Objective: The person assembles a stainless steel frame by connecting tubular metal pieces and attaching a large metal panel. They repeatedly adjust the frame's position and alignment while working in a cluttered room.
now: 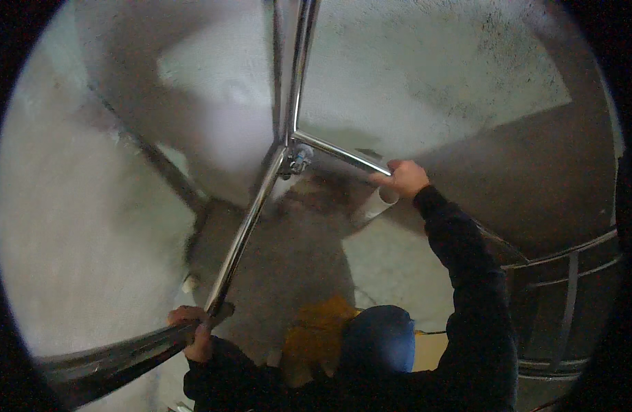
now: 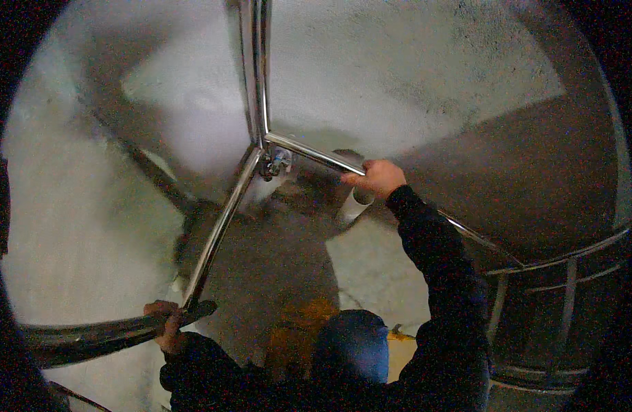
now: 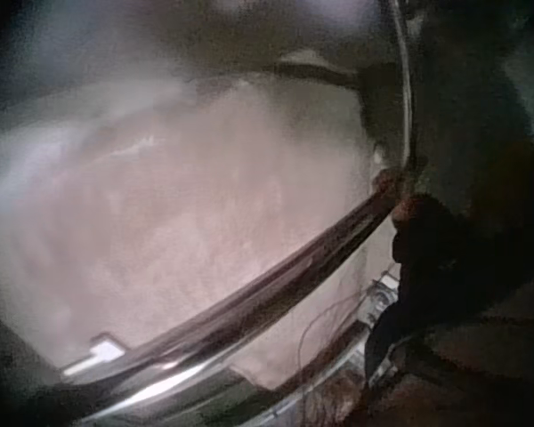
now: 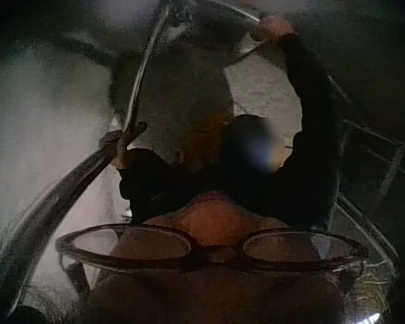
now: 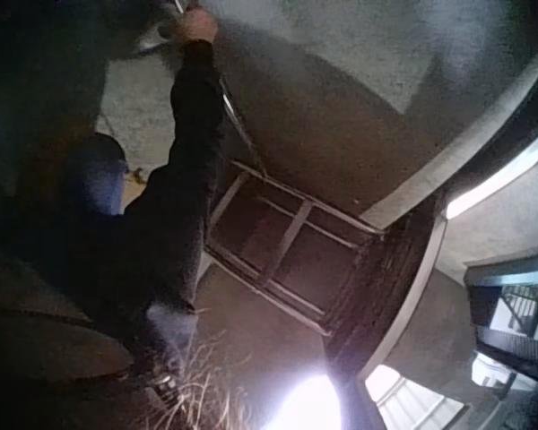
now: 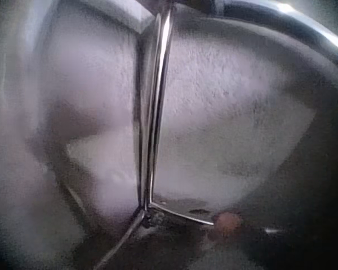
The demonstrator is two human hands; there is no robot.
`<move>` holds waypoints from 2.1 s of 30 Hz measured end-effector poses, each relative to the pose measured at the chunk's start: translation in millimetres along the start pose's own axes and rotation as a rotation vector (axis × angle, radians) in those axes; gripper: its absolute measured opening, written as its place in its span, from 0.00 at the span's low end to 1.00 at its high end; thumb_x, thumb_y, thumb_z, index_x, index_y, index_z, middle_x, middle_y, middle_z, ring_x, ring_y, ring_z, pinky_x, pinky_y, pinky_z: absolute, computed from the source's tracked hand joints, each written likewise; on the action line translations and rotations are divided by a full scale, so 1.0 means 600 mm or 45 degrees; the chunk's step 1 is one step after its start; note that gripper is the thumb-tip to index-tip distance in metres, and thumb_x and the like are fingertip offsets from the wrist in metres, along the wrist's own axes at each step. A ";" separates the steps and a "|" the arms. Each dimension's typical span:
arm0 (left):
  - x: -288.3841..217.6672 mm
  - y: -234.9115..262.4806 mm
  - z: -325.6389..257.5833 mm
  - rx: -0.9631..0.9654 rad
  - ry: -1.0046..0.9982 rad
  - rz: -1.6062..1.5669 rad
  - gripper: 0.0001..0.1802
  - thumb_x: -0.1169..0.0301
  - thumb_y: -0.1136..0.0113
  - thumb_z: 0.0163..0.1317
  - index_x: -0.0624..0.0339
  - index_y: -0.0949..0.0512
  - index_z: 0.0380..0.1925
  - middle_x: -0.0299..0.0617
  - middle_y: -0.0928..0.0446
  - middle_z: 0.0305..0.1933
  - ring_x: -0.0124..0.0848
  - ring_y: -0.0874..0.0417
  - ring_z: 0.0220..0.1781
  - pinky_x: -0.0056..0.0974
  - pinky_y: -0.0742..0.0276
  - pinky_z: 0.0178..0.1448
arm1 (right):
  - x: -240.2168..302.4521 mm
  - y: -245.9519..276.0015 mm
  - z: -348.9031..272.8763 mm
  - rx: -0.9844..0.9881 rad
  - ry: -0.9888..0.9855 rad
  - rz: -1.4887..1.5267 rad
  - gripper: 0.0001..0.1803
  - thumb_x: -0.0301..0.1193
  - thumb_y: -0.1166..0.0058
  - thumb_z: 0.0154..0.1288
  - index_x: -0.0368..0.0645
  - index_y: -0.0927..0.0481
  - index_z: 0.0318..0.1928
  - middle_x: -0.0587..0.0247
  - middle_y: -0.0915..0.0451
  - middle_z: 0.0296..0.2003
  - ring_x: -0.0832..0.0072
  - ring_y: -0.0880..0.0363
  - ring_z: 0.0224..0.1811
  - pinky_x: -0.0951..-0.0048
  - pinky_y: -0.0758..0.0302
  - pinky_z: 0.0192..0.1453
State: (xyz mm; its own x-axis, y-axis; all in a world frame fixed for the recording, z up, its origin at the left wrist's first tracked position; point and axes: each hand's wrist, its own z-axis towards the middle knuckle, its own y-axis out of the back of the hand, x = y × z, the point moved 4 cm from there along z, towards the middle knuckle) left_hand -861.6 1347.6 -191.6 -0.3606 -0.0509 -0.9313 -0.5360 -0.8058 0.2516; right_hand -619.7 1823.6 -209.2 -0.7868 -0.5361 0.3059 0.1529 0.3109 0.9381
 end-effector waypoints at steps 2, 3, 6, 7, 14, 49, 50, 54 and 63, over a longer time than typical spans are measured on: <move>-0.030 -0.028 0.011 -0.016 -0.030 -0.136 0.15 0.64 0.40 0.45 0.57 0.35 0.27 0.38 0.33 0.26 0.30 0.31 0.27 0.32 0.35 0.36 | -0.007 0.002 -0.004 0.009 -0.020 0.010 0.38 0.67 0.53 0.44 0.39 0.22 0.30 0.49 0.23 0.26 0.54 0.23 0.32 0.59 0.28 0.37; -0.029 -0.031 0.015 -0.025 -0.035 -0.168 0.16 0.64 0.40 0.46 0.57 0.35 0.27 0.39 0.32 0.26 0.30 0.31 0.27 0.32 0.35 0.37 | -0.005 0.003 -0.007 0.002 -0.024 0.014 0.36 0.64 0.51 0.44 0.39 0.22 0.29 0.49 0.23 0.25 0.55 0.24 0.31 0.59 0.29 0.36; -0.025 -0.031 0.018 -0.023 -0.098 -0.200 0.16 0.63 0.39 0.45 0.58 0.35 0.27 0.40 0.31 0.27 0.30 0.31 0.28 0.32 0.35 0.37 | -0.008 0.000 -0.006 -0.055 -0.007 0.030 0.34 0.62 0.48 0.44 0.38 0.22 0.28 0.49 0.23 0.25 0.55 0.24 0.30 0.60 0.29 0.36; -0.018 -0.030 0.020 -0.011 -0.110 -0.210 0.16 0.64 0.39 0.45 0.58 0.34 0.27 0.40 0.31 0.27 0.30 0.31 0.28 0.32 0.35 0.36 | -0.009 0.000 -0.004 -0.081 0.005 0.036 0.34 0.62 0.48 0.44 0.38 0.22 0.28 0.49 0.23 0.25 0.55 0.24 0.30 0.60 0.29 0.35; 0.016 -0.025 -0.001 -0.079 0.220 -0.235 0.12 0.68 0.41 0.46 0.58 0.32 0.28 0.38 0.31 0.28 0.27 0.32 0.28 0.32 0.35 0.35 | -0.002 0.011 0.015 0.072 -0.025 0.014 0.37 0.66 0.53 0.44 0.40 0.21 0.28 0.53 0.21 0.26 0.59 0.22 0.32 0.61 0.27 0.36; 0.012 -0.042 0.028 -0.063 0.116 -0.280 0.11 0.74 0.41 0.43 0.60 0.32 0.27 0.42 0.29 0.27 0.30 0.29 0.28 0.34 0.33 0.37 | 0.003 -0.017 0.019 -0.022 -0.050 -0.039 0.35 0.64 0.52 0.47 0.39 0.23 0.27 0.53 0.22 0.24 0.57 0.22 0.30 0.60 0.27 0.36; 0.028 -0.040 0.024 -0.033 0.080 -0.401 0.12 0.73 0.40 0.43 0.60 0.32 0.28 0.41 0.29 0.27 0.30 0.28 0.28 0.34 0.33 0.37 | -0.006 -0.027 0.015 -0.079 -0.014 -0.071 0.35 0.64 0.52 0.47 0.39 0.23 0.27 0.52 0.22 0.24 0.57 0.22 0.30 0.60 0.27 0.37; 0.034 -0.037 0.025 0.026 -0.063 -0.380 0.15 0.69 0.38 0.45 0.60 0.32 0.30 0.41 0.29 0.28 0.29 0.28 0.29 0.33 0.32 0.36 | 0.004 -0.021 0.010 -0.068 0.008 -0.059 0.35 0.64 0.54 0.47 0.39 0.24 0.29 0.50 0.22 0.26 0.56 0.23 0.32 0.58 0.27 0.38; -0.005 -0.051 0.037 0.062 -0.002 -0.141 0.15 0.68 0.39 0.45 0.58 0.33 0.30 0.39 0.31 0.28 0.28 0.30 0.29 0.34 0.34 0.35 | -0.008 -0.019 0.019 -0.087 -0.006 -0.092 0.35 0.63 0.55 0.49 0.40 0.24 0.30 0.50 0.22 0.27 0.55 0.23 0.33 0.58 0.27 0.37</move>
State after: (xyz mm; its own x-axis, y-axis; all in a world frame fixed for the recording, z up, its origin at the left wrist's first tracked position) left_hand -861.3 1385.5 -190.7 -0.2983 0.0373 -0.9537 -0.6091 -0.7768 0.1601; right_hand -624.6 1831.4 -223.0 -0.8000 -0.5516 0.2362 0.1358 0.2170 0.9667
